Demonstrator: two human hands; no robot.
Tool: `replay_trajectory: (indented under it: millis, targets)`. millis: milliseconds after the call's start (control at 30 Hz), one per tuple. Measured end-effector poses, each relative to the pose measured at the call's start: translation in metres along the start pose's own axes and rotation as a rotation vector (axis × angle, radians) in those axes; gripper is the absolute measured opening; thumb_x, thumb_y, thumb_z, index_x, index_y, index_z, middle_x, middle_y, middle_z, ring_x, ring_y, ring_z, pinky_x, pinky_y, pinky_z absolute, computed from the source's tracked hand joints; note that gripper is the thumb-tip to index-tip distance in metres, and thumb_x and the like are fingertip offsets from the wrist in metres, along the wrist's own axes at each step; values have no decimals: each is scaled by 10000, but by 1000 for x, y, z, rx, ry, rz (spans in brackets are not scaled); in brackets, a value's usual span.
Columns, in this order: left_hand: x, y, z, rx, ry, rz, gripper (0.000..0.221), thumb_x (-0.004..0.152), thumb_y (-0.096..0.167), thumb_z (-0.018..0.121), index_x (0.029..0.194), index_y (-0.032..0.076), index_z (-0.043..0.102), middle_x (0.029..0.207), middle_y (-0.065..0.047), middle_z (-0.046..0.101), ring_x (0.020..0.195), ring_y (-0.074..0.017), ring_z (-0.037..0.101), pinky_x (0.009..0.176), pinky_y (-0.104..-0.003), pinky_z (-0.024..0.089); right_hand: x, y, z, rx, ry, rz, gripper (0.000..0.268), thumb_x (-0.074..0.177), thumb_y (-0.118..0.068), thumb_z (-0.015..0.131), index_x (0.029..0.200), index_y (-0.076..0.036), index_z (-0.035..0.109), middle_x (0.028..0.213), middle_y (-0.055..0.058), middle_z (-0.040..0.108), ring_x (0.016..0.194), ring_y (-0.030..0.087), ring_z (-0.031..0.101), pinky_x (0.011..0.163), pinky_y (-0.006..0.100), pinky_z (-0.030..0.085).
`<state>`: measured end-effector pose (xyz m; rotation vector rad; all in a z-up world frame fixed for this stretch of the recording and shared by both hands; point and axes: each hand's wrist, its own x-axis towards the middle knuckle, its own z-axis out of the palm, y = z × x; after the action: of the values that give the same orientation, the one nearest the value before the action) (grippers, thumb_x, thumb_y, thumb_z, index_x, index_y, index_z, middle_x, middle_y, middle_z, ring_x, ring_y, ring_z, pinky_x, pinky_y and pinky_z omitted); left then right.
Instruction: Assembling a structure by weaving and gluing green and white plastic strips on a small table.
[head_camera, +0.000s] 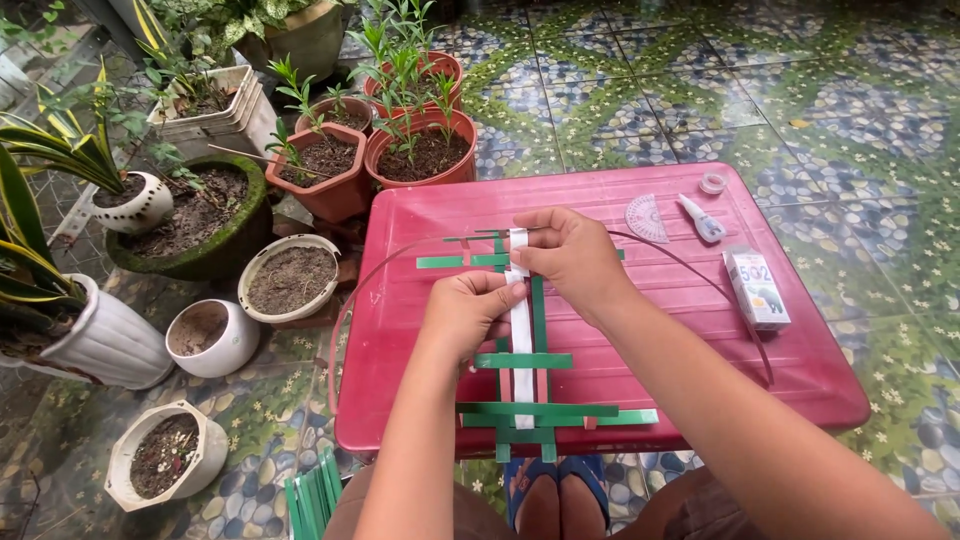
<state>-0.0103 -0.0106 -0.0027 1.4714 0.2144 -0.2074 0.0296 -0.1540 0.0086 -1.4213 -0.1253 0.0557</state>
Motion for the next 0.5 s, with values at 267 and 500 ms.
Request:
replay_trajectory:
  millis: [267, 500]
  targets:
    - [3, -5, 1, -18, -6, 0, 227, 741, 150, 693, 882, -24, 658, 581, -77, 611, 487, -118, 612, 488, -233, 554, -2, 3, 2, -44, -25, -62, 447, 649, 64, 686, 1070, -40, 577, 789, 88, 651, 674, 87, 592, 604, 195, 520]
    - [6, -5, 2, -47, 6, -19, 212, 774, 157, 662, 899, -14, 655, 605, -64, 613, 500, -112, 608, 495, -242, 561, -5, 3, 0, -69, -46, -80, 472, 641, 51, 690, 1085, -51, 570, 782, 67, 661, 655, 49, 572, 614, 165, 503]
